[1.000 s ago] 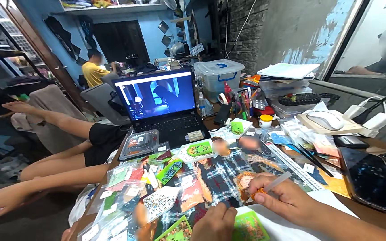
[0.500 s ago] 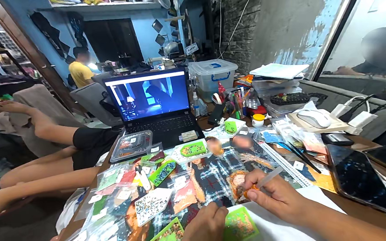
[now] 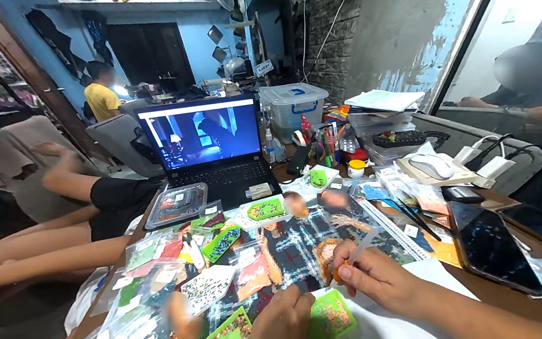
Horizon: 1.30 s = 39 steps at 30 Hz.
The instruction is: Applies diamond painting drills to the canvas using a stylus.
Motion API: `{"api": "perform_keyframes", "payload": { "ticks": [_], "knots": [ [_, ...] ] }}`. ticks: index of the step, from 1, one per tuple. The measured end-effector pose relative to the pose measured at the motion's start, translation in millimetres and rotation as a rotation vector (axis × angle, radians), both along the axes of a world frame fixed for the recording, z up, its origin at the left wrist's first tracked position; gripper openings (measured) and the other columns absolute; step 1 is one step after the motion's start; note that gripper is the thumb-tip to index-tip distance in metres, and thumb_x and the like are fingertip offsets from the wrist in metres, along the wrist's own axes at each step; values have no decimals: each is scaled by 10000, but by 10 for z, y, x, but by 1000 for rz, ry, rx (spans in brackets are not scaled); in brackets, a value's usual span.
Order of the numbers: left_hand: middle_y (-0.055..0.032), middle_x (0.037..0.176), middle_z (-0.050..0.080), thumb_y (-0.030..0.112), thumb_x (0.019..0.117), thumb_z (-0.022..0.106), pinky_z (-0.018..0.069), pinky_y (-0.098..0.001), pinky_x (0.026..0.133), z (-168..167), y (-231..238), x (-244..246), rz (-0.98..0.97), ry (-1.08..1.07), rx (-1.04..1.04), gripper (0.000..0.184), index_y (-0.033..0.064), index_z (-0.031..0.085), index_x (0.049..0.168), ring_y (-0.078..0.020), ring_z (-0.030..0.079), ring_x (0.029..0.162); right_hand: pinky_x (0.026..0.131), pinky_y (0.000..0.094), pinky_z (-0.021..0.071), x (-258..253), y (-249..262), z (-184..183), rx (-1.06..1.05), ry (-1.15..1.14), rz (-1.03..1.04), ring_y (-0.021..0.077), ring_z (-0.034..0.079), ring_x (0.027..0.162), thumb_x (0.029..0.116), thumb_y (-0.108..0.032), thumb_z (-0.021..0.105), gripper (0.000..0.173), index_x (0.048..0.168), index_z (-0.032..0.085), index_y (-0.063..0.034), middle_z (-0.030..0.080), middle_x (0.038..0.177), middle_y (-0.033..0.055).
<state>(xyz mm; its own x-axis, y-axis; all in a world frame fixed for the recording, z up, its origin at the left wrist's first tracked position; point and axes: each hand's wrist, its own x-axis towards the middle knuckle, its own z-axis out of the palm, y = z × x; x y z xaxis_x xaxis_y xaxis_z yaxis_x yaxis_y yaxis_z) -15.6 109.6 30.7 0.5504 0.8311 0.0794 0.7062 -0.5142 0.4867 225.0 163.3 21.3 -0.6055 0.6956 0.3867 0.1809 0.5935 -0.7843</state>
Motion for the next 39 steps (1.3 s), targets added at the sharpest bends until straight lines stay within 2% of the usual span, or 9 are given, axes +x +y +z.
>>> {"api": "perform_keyframes", "payload": {
  "ticks": [4,8,14,24,39],
  "knots": [
    [-249,1100,683,311,894,773,565,-521,889,38,7,0,-2,23,-59,501,-43,694,1240,-417,673,1033,665,209,557,-10,-32,44,-100,-49,6,27,622,716,1107,-341,419,331,1076,557,-42,597,852,19],
    [-246,1130,674,318,901,768,554,-523,913,88,6,-2,0,49,-103,515,-43,687,1258,-416,660,1066,687,232,543,-9,-19,40,-54,-88,31,61,616,731,1106,-326,420,349,1080,561,-8,589,832,58],
    [-248,1108,679,306,890,779,562,-530,888,65,6,-12,-2,24,-67,508,-43,695,1249,-418,668,1033,622,189,454,-25,24,-24,52,-86,65,48,536,667,1096,-294,466,312,1041,574,-6,559,768,58],
    [-241,1114,683,293,890,781,563,-539,890,55,10,-20,1,10,-72,509,-38,692,1267,-418,669,1040,660,192,476,-48,27,-70,114,-81,57,71,568,717,1086,-271,498,302,1034,600,8,606,828,97],
    [-248,1119,677,309,902,769,561,-545,886,80,12,-8,-2,35,-94,520,-46,684,1272,-421,668,1041,655,238,490,-54,-4,-50,117,-138,58,113,580,708,1076,-279,516,310,1034,614,12,615,820,114]
  ]
}}
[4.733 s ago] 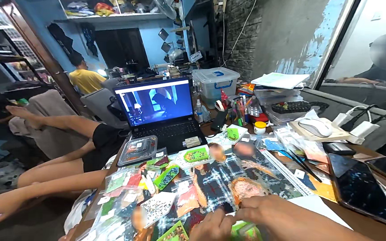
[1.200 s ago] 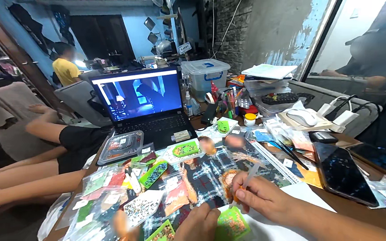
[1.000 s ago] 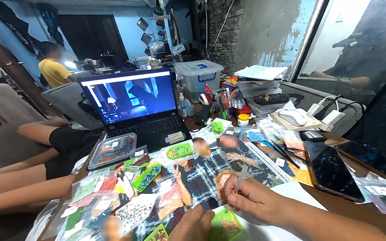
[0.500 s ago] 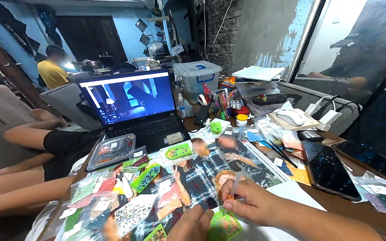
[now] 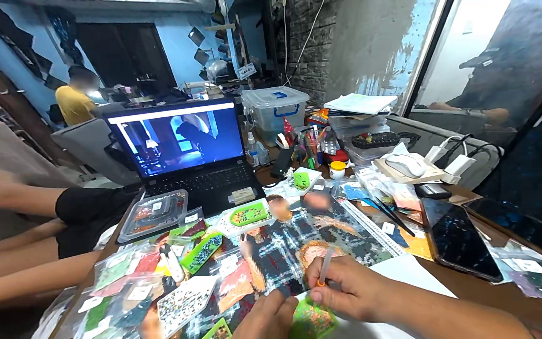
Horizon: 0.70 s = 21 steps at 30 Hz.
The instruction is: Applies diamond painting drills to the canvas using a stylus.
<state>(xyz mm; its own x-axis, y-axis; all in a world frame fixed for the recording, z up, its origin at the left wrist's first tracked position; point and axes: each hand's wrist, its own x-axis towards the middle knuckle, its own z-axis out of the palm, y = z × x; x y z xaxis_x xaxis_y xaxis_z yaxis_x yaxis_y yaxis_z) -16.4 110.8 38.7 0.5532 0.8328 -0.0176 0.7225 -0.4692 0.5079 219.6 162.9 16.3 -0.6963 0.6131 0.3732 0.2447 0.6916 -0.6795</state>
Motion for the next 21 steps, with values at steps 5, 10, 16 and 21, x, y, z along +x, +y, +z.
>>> {"api": "perform_keyframes", "payload": {
  "ticks": [5,10,16,21],
  "knots": [
    [-245,1119,681,298,894,777,563,-540,888,-10,-3,-14,3,-20,10,513,-43,690,1268,-415,671,1039,645,213,484,15,30,-10,32,33,-29,84,571,698,1081,-312,507,325,1028,613,-9,608,805,87],
    [-242,1118,678,310,901,772,565,-532,883,-12,-4,-20,-12,-9,20,515,-34,687,1276,-413,669,1036,642,214,471,40,55,-13,81,51,-56,81,560,699,1079,-318,508,323,1018,613,-18,604,805,82],
    [-242,1109,673,289,910,759,571,-530,859,-23,-4,-17,-17,-7,38,495,-20,685,1289,-411,668,1020,640,200,470,63,66,5,93,55,-78,66,559,698,1074,-314,519,315,1016,620,-22,607,809,76],
    [-242,1111,671,294,912,759,572,-526,854,-22,-4,-11,-13,-7,37,492,-15,687,1287,-408,668,1019,652,171,474,57,70,-2,75,78,-61,50,567,707,1077,-282,521,300,1027,633,-8,621,815,81]
  ]
}}
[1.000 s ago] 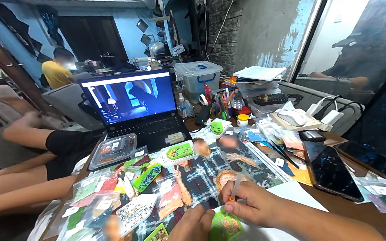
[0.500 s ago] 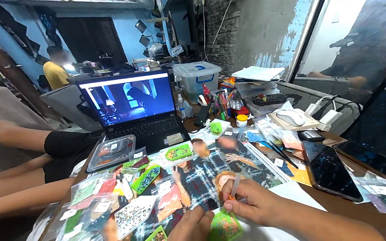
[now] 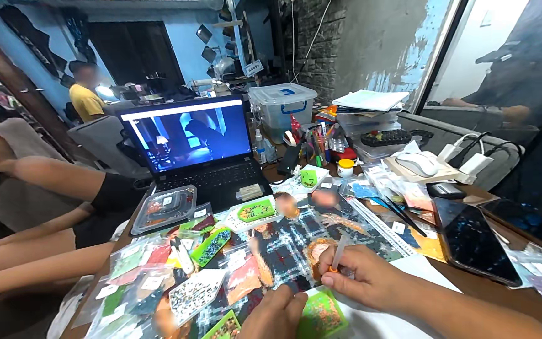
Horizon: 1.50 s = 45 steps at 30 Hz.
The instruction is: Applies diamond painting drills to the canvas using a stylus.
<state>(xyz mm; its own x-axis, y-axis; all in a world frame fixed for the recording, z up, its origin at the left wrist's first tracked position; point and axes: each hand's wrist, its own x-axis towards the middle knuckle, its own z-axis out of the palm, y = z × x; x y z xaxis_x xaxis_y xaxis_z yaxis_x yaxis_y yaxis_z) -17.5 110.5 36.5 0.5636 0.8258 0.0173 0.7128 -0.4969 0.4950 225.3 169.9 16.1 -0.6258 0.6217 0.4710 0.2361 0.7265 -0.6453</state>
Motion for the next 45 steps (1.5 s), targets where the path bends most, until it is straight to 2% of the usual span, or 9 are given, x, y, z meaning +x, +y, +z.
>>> {"api": "perform_keyframes", "payload": {
  "ticks": [8,12,19,24,27,29,33,36,45],
  "knots": [
    [-230,1043,693,279,868,790,599,-498,767,-115,-27,13,25,-46,148,457,-14,726,1214,-395,697,945,709,163,498,-18,11,-27,26,16,12,31,602,764,1085,-291,501,313,1028,659,-28,655,853,68],
    [-217,1047,701,256,853,799,605,-495,757,-143,-38,27,42,-61,181,440,-3,734,1202,-383,706,945,797,195,519,0,32,-66,68,17,31,43,627,859,1097,-338,468,339,1059,653,-57,674,937,62],
    [-224,1085,697,245,868,785,596,-511,774,-146,-41,71,47,-55,152,434,-15,722,1210,-399,696,990,736,162,518,29,64,-122,72,50,57,10,625,820,1092,-374,474,341,1066,650,-83,665,903,37],
    [-211,1051,707,264,845,807,605,-502,754,-181,-46,84,52,-78,211,436,-8,741,1179,-384,708,952,751,185,551,39,10,-82,16,50,26,23,643,843,1090,-388,475,321,1167,574,-92,649,943,43],
    [-216,1053,706,266,849,806,604,-499,765,-170,-49,71,52,-82,203,442,-12,739,1185,-382,707,953,741,165,533,19,0,-37,31,50,24,13,623,824,1090,-364,481,304,1115,566,-73,627,921,48],
    [-219,1037,705,280,852,805,606,-502,755,-167,-43,60,49,-91,202,436,-14,743,1168,-384,707,936,747,193,524,15,2,-22,47,31,40,49,615,813,1090,-322,487,294,1080,580,-44,624,901,77],
    [-243,1116,679,299,904,756,588,-536,824,-70,-23,55,24,-24,68,472,-13,706,1255,-411,683,1002,703,253,531,39,-7,-3,3,-23,85,112,625,770,1084,-286,498,294,1065,601,-12,639,874,113],
    [-239,1142,676,298,903,757,572,-554,855,-23,-21,53,41,-9,-3,496,-10,695,1287,-414,671,1033,691,266,530,34,-10,7,2,-47,111,124,624,749,1083,-292,499,299,1064,606,-13,638,845,108],
    [-239,1119,669,292,903,761,572,-537,838,-22,-10,14,15,-8,0,504,-22,688,1291,-413,668,1008,703,291,538,5,-36,29,-20,-77,143,150,642,762,1069,-260,527,288,1048,617,13,652,847,135]
  ]
}}
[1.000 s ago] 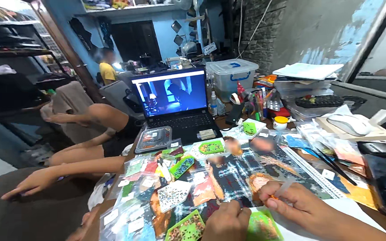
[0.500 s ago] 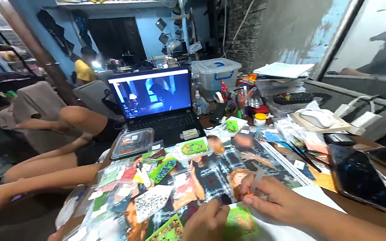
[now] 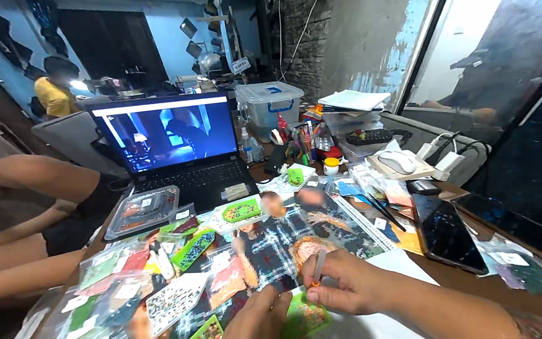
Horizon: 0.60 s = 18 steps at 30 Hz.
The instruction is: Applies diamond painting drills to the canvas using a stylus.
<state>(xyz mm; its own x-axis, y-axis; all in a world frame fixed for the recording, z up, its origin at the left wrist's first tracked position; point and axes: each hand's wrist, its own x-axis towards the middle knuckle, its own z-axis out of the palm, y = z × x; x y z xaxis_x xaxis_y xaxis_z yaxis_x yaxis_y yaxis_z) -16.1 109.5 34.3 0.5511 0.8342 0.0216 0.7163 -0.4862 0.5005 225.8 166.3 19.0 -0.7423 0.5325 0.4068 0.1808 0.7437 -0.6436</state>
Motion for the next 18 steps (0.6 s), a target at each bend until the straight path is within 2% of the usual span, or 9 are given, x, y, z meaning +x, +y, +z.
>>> {"api": "perform_keyframes", "payload": {
  "ticks": [18],
  "knots": [
    [-244,1127,670,298,925,741,578,-520,838,11,-4,6,-9,42,22,496,-22,682,1298,-410,672,1013,679,289,530,-9,12,-8,10,-38,1,149,635,743,1073,-283,521,294,1063,611,-3,645,836,124]
  ]
}}
